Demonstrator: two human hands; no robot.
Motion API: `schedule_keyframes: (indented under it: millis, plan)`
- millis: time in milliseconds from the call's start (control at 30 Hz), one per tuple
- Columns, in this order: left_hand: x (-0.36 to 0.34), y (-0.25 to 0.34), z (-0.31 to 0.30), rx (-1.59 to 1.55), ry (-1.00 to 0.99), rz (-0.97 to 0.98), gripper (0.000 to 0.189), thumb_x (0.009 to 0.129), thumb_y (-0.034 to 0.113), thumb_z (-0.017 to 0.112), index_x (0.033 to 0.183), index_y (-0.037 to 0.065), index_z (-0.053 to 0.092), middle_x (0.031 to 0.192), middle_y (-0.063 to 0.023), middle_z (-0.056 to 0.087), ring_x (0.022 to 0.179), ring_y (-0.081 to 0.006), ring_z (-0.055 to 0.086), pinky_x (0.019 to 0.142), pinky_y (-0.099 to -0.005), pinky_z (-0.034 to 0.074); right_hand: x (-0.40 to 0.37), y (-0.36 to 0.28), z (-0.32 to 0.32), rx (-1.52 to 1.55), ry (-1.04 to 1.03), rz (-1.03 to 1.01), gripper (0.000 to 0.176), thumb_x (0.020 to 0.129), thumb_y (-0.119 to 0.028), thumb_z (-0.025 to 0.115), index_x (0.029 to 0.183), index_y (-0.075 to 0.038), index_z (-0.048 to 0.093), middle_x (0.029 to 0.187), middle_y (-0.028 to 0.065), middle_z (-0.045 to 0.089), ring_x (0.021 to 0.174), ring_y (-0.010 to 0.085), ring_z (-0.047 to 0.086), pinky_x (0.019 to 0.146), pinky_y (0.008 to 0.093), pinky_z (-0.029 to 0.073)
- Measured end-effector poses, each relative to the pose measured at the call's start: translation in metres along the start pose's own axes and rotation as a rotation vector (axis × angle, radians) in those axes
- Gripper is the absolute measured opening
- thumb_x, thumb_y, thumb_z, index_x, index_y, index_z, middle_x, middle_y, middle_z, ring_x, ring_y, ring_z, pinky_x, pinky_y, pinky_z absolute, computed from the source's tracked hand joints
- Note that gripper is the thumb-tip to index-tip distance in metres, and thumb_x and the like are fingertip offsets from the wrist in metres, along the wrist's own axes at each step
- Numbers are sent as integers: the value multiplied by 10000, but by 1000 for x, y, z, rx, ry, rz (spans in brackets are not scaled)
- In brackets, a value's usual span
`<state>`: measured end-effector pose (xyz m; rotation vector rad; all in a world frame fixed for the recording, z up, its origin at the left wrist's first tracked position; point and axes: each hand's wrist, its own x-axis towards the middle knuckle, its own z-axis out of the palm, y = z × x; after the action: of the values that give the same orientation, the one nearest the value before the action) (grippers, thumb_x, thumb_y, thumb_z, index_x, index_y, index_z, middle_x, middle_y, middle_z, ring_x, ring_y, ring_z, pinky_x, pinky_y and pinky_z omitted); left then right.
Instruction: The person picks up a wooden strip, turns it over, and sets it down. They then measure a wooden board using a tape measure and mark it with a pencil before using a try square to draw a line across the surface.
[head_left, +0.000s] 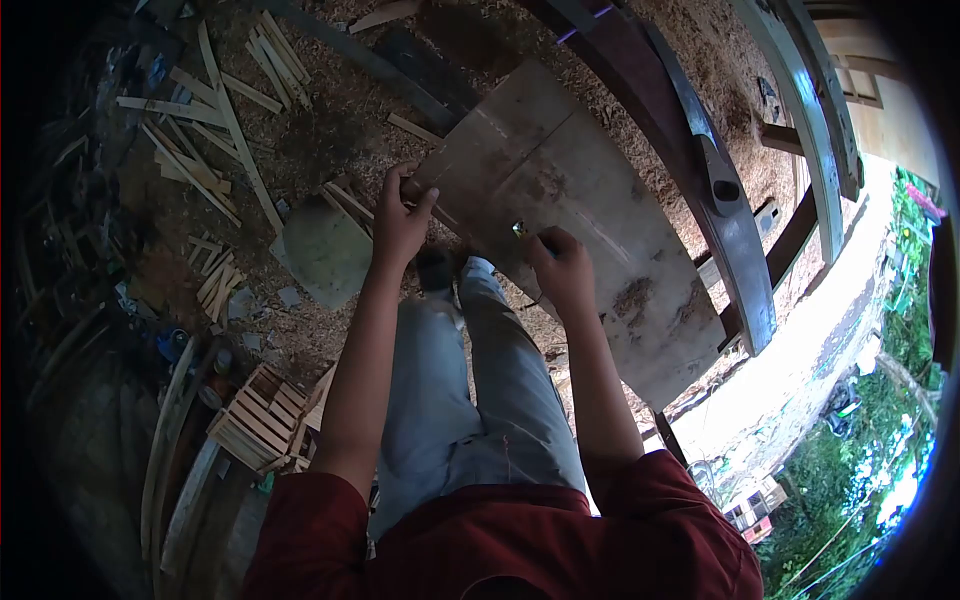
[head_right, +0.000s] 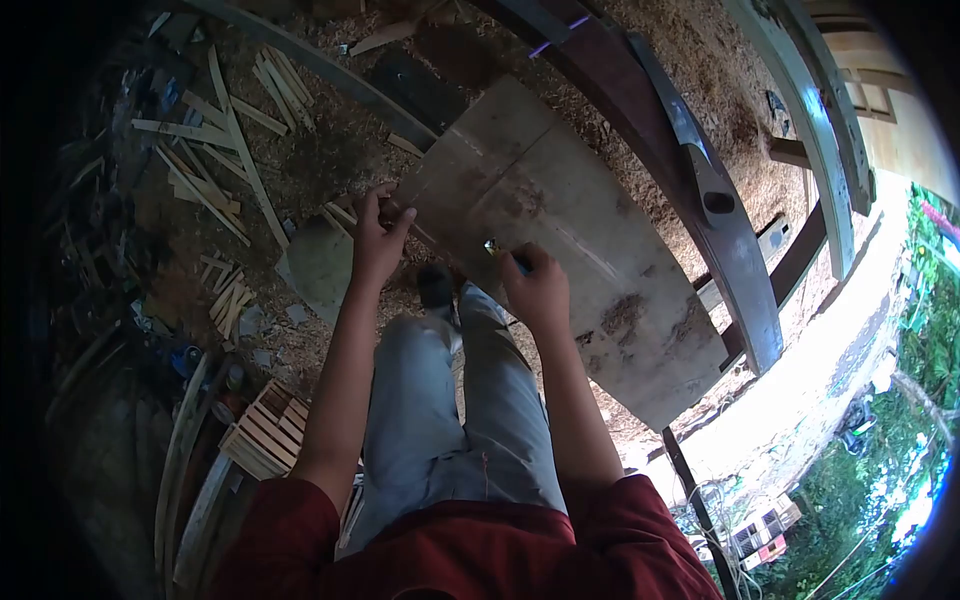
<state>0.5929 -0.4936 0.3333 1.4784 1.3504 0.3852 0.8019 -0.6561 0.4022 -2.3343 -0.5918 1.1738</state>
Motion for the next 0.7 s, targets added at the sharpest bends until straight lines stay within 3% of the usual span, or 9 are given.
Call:
schedule_keyframes:
  millis: [167,233,333,400,467,533,667,700]
  plan:
    - [9,-9,-13,-128,-91,6,468,1008,68,783,1427,51,577,1340,-123,670,1245,-202,667,966,-371,586,35,-23,14,-49,-2,-41,375,933,-402,731,1028,-48,810,938,226,792,958,428,783,855,489,605]
    - [10,-10,-18,-100,-122,103,454,997,32,785,1405,43,588,1343,-126,673,1252,-198,665,976,-368,587,49,-39,21,-93,21,-70,384,929,-407,733,1034,-47,812,952,231,793,970,435,781,860,498,605]
    - [12,-7,-28,-180,-117,-44,442,992,38,794,1388,35,597,1342,-118,674,1252,-192,663,986,-351,581,79,-68,23,-138,56,-114,443,924,-434,713,1077,-35,829,958,191,818,970,351,808,891,450,602]
    - [21,-14,-42,-229,-184,-44,432,993,41,791,1381,39,599,1324,-109,673,1236,-189,663,987,-351,576,97,-87,28,-180,55,-108,437,900,-437,736,1045,-35,826,998,267,787,1000,453,775,895,523,610]
    - [26,-20,-53,-275,-232,-49,423,995,44,788,1374,42,601,1306,-100,672,1220,-187,663,988,-351,571,112,-106,37,-219,26,-102,446,896,-446,736,1050,-37,829,1002,271,787,1006,455,773,904,528,610]
    - [30,-18,-55,-109,-231,11,424,966,54,804,1350,78,625,1236,-105,693,1111,-236,726,925,-388,587,119,-124,45,-258,-3,-102,456,892,-454,735,1054,-39,832,1006,275,787,1011,458,771,912,534,610]
    - [45,-13,-66,-78,-354,-21,429,981,45,774,1370,93,600,1277,-112,681,1154,-245,707,932,-396,583,116,-146,56,-377,-41,-89,460,891,-459,734,1067,-46,833,986,265,793,992,463,774,901,546,616]
    - [50,-2,-69,-52,-408,-2,502,973,31,772,1428,100,571,1298,-111,658,1169,-246,694,983,-403,568,112,-149,57,-395,-56,-82,457,891,-454,734,1068,-43,829,974,266,792,978,463,777,893,551,618]
